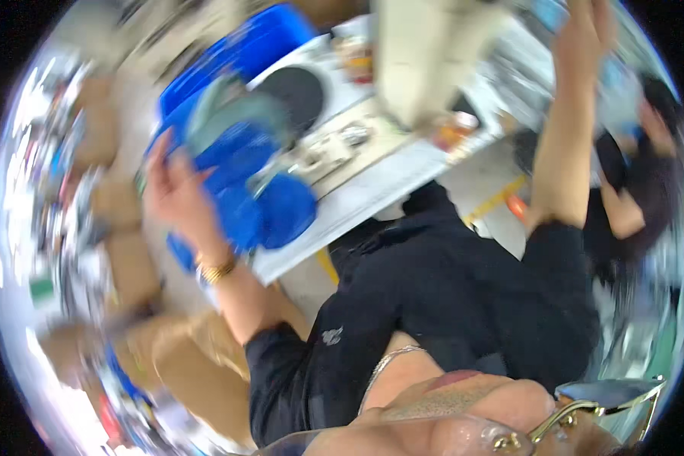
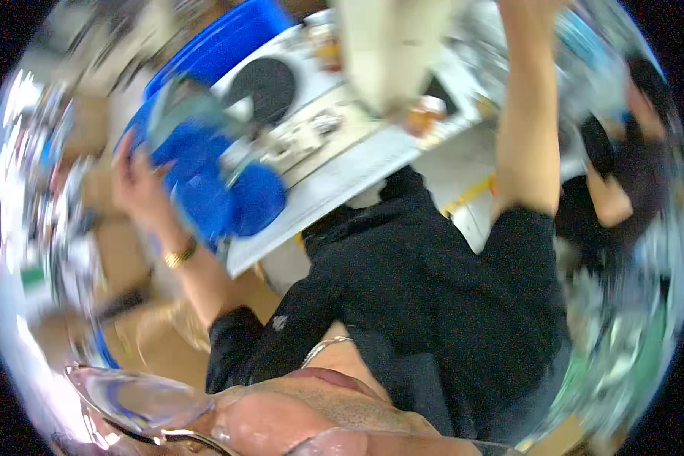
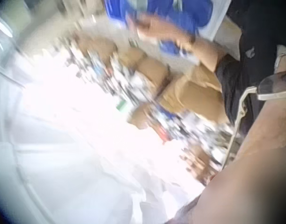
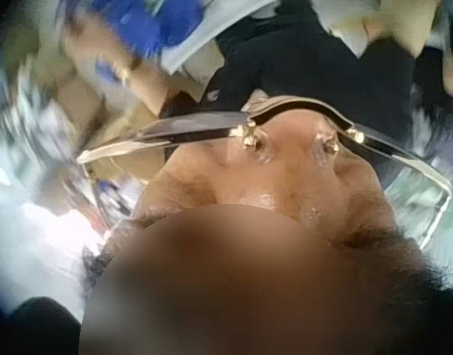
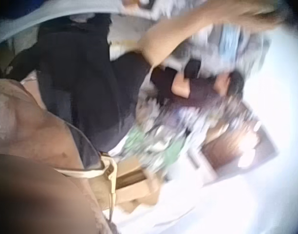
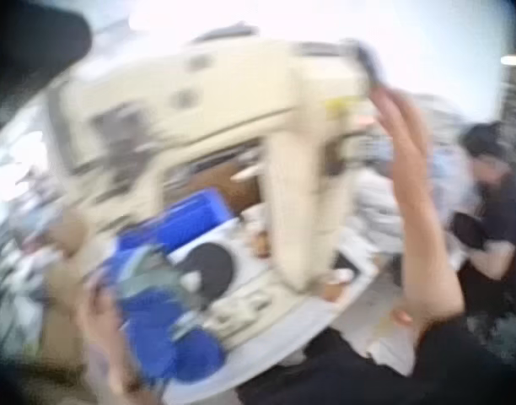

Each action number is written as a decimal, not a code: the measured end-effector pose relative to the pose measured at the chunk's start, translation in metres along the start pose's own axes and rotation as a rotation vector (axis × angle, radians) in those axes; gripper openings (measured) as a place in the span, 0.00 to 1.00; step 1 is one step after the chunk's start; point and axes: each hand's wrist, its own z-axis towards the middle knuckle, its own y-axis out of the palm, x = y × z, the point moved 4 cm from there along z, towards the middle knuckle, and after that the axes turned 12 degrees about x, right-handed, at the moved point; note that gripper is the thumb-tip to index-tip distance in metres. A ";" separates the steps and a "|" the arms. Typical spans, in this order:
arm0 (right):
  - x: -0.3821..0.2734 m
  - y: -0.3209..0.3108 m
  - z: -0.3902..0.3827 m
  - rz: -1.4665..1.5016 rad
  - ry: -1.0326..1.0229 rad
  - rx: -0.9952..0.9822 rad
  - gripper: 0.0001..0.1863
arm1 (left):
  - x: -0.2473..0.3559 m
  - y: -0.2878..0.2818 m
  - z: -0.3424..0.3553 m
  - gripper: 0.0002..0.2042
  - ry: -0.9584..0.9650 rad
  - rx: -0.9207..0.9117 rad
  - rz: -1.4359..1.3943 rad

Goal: Sewing together mesh and synthetic leather components to assemble a shoe upper using an industrial sewing machine.

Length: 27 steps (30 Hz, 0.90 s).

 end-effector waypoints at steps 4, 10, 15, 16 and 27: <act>-0.107 0.043 -0.162 0.560 0.330 -0.694 0.17 | 0.030 0.002 -0.036 0.11 0.096 -0.136 0.161; -0.179 0.121 -0.220 0.661 0.358 -0.804 0.28 | 0.058 -0.011 -0.049 0.10 0.129 -0.383 0.348; -0.168 0.134 -0.222 0.649 0.288 -0.808 0.26 | 0.089 -0.005 0.006 0.08 0.365 -0.401 0.374; -0.169 0.135 -0.222 0.726 0.362 -0.814 0.26 | 0.087 0.003 0.018 0.09 0.530 -0.396 0.263; -0.152 0.167 -0.203 0.965 0.628 -0.941 0.09 | 0.055 0.044 0.002 0.14 0.446 -0.450 0.141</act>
